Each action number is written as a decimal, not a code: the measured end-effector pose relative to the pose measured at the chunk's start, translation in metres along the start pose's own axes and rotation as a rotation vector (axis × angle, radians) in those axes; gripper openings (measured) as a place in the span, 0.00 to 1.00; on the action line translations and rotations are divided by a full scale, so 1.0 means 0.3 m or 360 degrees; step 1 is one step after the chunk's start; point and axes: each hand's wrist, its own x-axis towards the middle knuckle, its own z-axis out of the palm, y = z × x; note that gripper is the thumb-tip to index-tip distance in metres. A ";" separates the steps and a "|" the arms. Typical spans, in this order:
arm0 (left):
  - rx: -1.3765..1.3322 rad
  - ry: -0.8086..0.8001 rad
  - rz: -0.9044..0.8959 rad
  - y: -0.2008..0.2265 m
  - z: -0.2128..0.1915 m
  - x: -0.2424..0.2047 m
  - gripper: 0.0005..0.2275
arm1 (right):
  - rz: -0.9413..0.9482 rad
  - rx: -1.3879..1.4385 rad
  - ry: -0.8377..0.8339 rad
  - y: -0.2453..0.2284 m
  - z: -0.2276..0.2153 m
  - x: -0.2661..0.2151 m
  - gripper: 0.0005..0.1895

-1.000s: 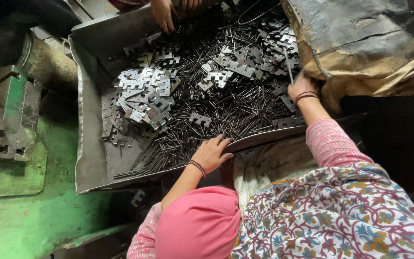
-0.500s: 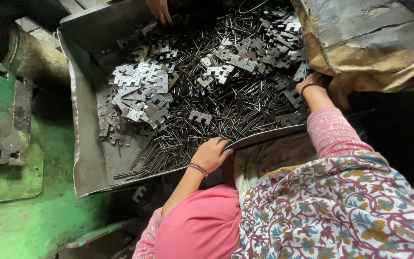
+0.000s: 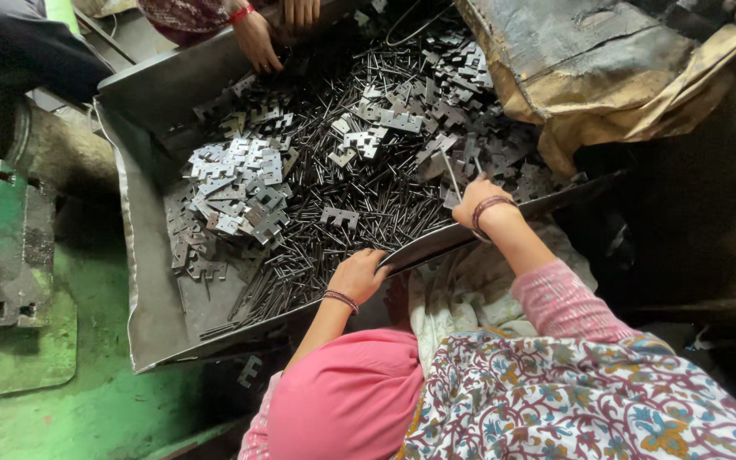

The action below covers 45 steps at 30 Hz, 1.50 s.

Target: The person sorts small metal parts from a large bin by hand, picking up individual pieces and placing them into a separate pile. The task involves repetitive handling of metal components in a workshop setting.

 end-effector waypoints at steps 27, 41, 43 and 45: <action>-0.0039 -0.0028 -0.0044 -0.014 0.023 0.018 0.14 | 0.0215 0.0079 0.0216 0.314 0.102 0.643 0.53; 0.0009 0.0029 -0.0100 0.011 -0.005 0.000 0.14 | -0.0270 0.0024 -0.0148 0.032 -0.132 -0.142 0.34; -0.0003 0.0022 -0.0102 0.008 -0.003 0.003 0.13 | -0.0305 0.0011 -0.0093 0.000 -0.141 -0.196 0.38; -0.0048 0.0020 -0.0108 0.010 -0.015 0.018 0.12 | -0.0361 -0.0049 -0.0051 -0.022 -0.165 -0.168 0.45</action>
